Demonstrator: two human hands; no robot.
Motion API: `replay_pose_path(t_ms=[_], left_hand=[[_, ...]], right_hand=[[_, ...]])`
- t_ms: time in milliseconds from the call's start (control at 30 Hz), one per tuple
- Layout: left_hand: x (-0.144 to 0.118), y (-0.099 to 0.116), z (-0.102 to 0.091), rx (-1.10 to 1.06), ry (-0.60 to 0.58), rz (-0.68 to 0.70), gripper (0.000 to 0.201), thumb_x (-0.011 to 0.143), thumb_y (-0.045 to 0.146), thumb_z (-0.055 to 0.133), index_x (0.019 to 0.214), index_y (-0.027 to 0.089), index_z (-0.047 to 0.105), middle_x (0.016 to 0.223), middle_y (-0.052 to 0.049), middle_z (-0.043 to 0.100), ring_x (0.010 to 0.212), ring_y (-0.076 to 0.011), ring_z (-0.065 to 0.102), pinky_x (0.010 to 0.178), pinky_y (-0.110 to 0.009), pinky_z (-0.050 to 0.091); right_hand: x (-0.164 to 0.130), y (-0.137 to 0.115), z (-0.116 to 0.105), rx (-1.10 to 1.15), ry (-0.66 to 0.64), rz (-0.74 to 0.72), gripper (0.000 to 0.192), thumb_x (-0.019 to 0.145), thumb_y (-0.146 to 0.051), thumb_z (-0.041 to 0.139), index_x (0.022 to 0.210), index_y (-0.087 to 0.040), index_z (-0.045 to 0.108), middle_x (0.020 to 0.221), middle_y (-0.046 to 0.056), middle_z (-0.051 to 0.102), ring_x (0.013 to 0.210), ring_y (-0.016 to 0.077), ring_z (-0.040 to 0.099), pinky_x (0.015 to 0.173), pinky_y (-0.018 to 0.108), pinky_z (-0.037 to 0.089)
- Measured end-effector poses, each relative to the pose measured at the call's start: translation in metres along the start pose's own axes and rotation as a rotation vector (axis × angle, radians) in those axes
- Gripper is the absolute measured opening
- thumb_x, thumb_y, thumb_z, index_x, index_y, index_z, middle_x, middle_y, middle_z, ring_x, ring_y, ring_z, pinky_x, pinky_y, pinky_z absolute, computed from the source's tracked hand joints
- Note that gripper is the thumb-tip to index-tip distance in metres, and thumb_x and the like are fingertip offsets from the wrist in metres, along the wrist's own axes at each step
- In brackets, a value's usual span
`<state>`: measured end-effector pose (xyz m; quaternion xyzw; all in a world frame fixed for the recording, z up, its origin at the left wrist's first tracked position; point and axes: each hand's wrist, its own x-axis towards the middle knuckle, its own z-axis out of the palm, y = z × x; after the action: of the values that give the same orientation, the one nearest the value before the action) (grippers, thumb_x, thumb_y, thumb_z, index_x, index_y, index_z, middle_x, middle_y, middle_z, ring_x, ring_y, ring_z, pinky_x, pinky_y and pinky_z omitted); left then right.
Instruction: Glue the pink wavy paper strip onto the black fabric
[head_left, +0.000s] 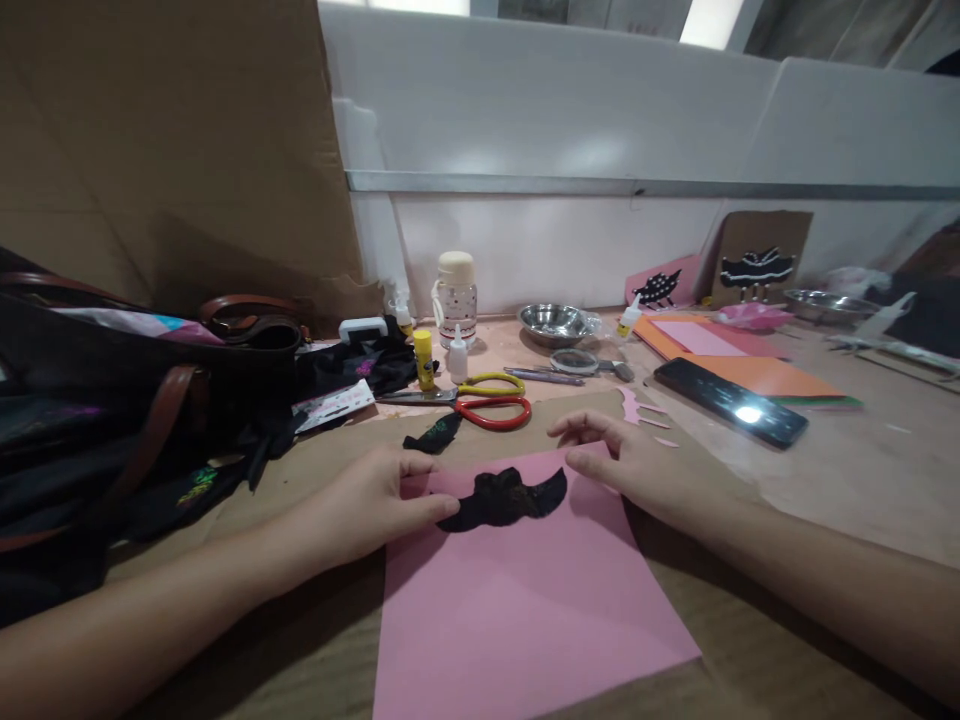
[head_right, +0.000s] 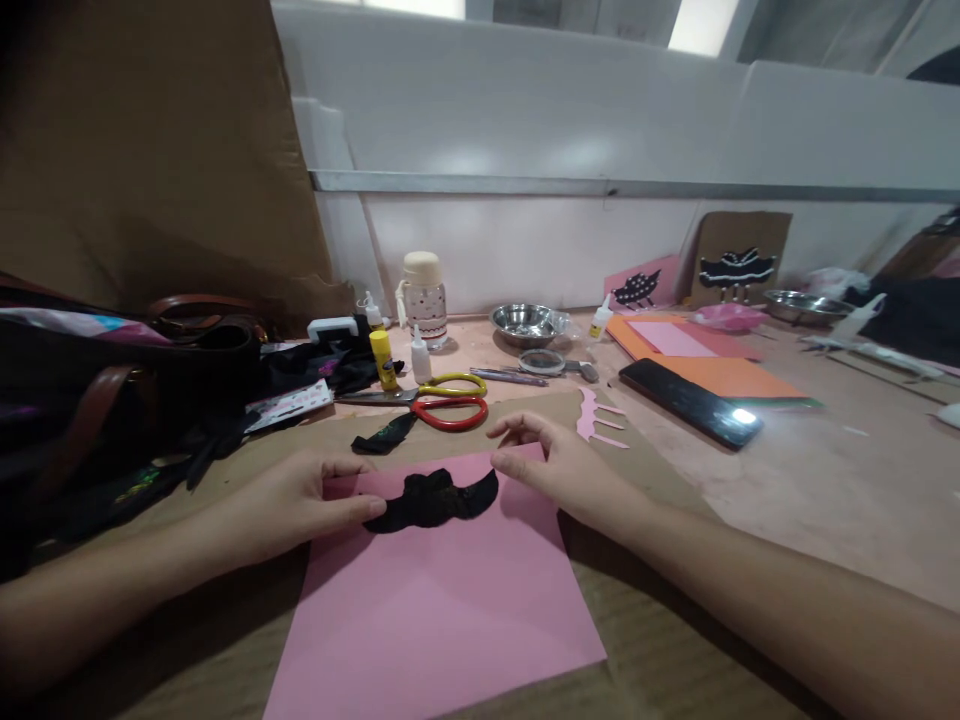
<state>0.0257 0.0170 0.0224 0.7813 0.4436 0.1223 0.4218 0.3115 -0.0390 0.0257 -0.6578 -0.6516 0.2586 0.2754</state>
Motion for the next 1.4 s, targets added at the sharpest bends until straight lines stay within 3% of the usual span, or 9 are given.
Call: replay_pose_path(t_ms=[100,200,400,633,867,967,1100,1267,1400], left_hand=[[0.001,-0.001,0.001,0.013,-0.039,-0.009,0.033,0.082,0.051,0.065,0.08,0.019,0.074,0.075,0.001,0.069,0.072,-0.0199,0.063,0.062,-0.025,0.044],[0.002,-0.003,0.002,0.005,-0.022,-0.016,0.037,0.082,0.056,0.064,0.081,0.019,0.072,0.077,0.0,0.069,0.073,-0.0204,0.062,0.061,-0.025,0.042],[0.001,-0.002,0.002,0.0,-0.026,-0.029,0.04,0.083,0.055,0.064,0.096,0.019,0.075,0.086,-0.002,0.074,0.078,-0.0225,0.065,0.062,-0.026,0.045],[0.003,-0.001,0.002,0.018,-0.034,0.01,0.037,0.086,0.053,0.061,0.094,0.02,0.076,0.086,-0.001,0.076,0.08,-0.0239,0.068,0.063,-0.027,0.047],[0.004,-0.006,0.001,0.057,0.041,0.118,0.031,0.089,0.04,0.06,0.111,0.023,0.073,0.112,-0.001,0.077,0.106,-0.0265,0.068,0.09,-0.032,0.05],[0.002,-0.007,0.002,0.079,0.043,0.134,0.028,0.089,0.037,0.06,0.11,0.023,0.073,0.11,-0.002,0.077,0.103,-0.0256,0.069,0.089,-0.032,0.051],[0.002,-0.007,0.005,0.121,0.052,0.147,0.026,0.091,0.034,0.058,0.11,0.022,0.072,0.109,-0.001,0.077,0.101,-0.0232,0.069,0.087,-0.03,0.051],[0.002,-0.01,0.006,0.213,0.061,0.149,0.026,0.096,0.04,0.056,0.095,0.023,0.075,0.095,-0.001,0.077,0.088,-0.0206,0.07,0.074,-0.027,0.049],[0.008,-0.021,-0.005,0.34,0.16,0.171,0.023,0.095,0.038,0.058,0.085,0.024,0.073,0.087,-0.001,0.074,0.081,-0.0215,0.066,0.071,-0.03,0.044]], right_hand=[[0.003,0.004,-0.001,0.069,-0.054,0.062,0.04,0.091,-0.051,0.057,0.12,-0.026,0.069,0.096,0.002,0.076,0.085,0.0241,0.071,0.074,0.036,0.055],[0.002,-0.002,-0.004,0.068,-0.068,0.099,0.041,0.09,-0.055,0.058,0.112,-0.025,0.074,0.104,0.004,0.078,0.096,0.0273,0.072,0.079,0.037,0.057],[-0.006,-0.025,-0.011,-0.049,-0.208,-0.077,0.03,0.094,-0.043,0.056,0.099,-0.03,0.083,0.122,0.0,0.078,0.117,0.0295,0.069,0.096,0.04,0.057],[-0.01,-0.025,-0.005,-0.101,-0.048,0.071,0.032,0.094,-0.05,0.057,0.087,-0.033,0.083,0.099,0.0,0.083,0.096,0.0315,0.076,0.08,0.04,0.062],[-0.006,-0.026,-0.008,-0.19,-0.065,0.159,0.041,0.095,-0.055,0.05,0.093,-0.029,0.083,0.107,0.002,0.081,0.109,0.0346,0.071,0.087,0.04,0.059],[-0.003,-0.027,-0.01,-0.212,-0.101,0.102,0.049,0.097,-0.058,0.043,0.085,-0.029,0.081,0.099,0.003,0.081,0.103,0.0339,0.072,0.087,0.042,0.059],[0.001,-0.019,-0.007,-0.199,-0.11,0.024,0.039,0.091,-0.055,0.053,0.086,-0.029,0.081,0.098,0.002,0.08,0.099,0.0327,0.073,0.085,0.041,0.058],[0.005,0.0,0.002,-0.16,-0.071,-0.02,0.041,0.094,-0.048,0.048,0.077,-0.025,0.078,0.084,0.004,0.079,0.081,0.0287,0.074,0.069,0.036,0.057],[0.009,0.016,0.004,-0.237,-0.018,-0.055,0.04,0.094,-0.045,0.048,0.065,-0.024,0.067,0.068,0.003,0.072,0.068,0.0256,0.069,0.062,0.034,0.051]])
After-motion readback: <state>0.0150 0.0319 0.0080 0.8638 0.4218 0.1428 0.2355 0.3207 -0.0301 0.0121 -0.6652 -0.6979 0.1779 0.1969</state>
